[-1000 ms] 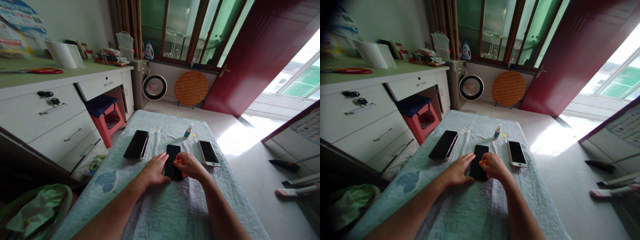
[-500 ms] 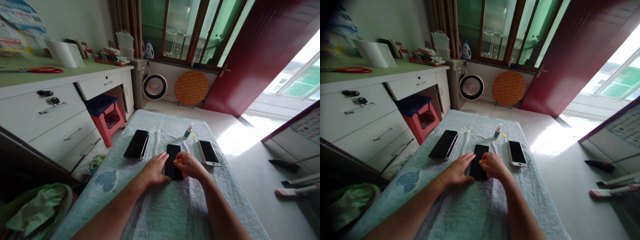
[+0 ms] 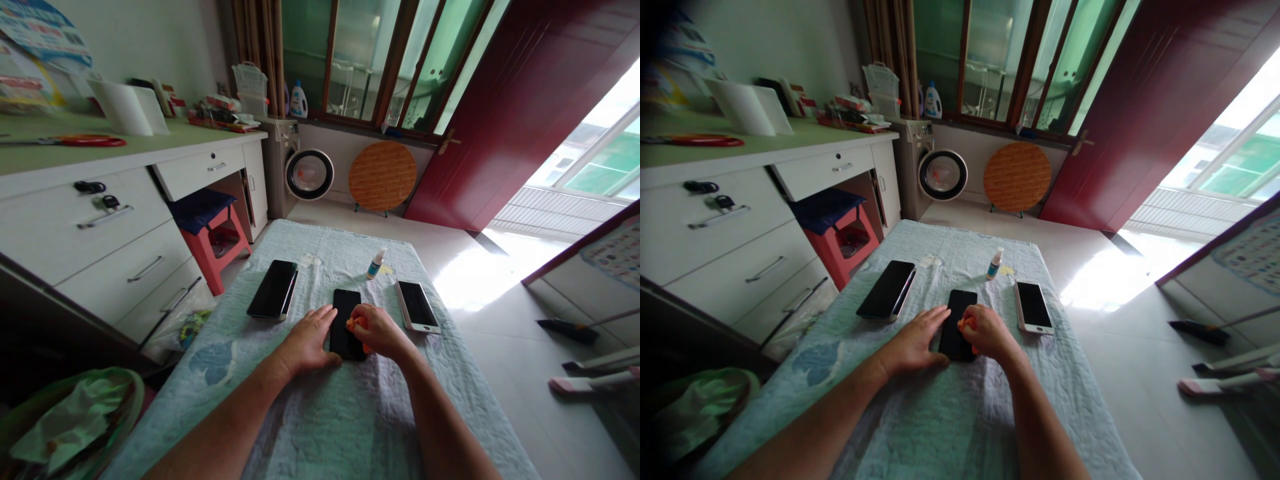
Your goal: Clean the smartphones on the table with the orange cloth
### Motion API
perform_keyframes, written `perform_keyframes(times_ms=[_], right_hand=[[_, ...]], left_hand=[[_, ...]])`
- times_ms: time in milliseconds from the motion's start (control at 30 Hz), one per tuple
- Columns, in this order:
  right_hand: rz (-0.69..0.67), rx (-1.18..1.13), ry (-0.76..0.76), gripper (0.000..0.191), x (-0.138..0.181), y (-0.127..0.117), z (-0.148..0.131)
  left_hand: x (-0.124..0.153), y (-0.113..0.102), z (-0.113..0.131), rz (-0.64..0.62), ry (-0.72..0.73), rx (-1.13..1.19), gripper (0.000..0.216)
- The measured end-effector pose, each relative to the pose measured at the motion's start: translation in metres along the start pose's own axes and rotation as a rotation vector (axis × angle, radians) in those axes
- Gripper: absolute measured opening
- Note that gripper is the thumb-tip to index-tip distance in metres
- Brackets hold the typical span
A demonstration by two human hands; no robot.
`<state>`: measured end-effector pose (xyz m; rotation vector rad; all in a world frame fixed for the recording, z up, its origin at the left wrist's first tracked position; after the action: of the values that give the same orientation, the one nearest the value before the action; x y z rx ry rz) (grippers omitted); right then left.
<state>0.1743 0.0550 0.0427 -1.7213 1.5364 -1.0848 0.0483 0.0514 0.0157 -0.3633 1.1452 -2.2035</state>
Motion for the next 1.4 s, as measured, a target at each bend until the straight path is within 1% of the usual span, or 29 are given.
perform_keyframes(times_ms=[567,933,1200,1400], right_hand=[[0.02,-0.012,-0.019,0.011,-0.0022,0.0034,0.0029],[0.026,-0.033,-0.002,0.01,-0.0029,0.0042,0.0026],[0.028,-0.026,0.006,0.01,-0.0037,0.0046,0.0029],[0.059,-0.052,-0.013,0.011,-0.0058,0.0069,0.0074]], left_hand=[[-0.0001,0.0009,-0.0009,-0.003,0.002,-0.01,0.091],[-0.0003,-0.0004,0.0008,-0.016,0.007,-0.035,0.092],[-0.0001,-0.0003,0.0007,-0.002,0.012,-0.034,0.091],[-0.0004,-0.0007,0.0012,-0.012,0.007,-0.045,0.092]])
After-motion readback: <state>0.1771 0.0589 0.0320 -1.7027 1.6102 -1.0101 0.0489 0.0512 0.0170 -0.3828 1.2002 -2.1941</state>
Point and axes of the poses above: each hand's wrist, its own x-axis away from the middle knuckle, its own y-axis out of the palm, z = x × y, the point moved 8 cm from there along -x, towards the middle knuckle, and after that the axes turned 14 degrees about y, right-handed, at the moved point
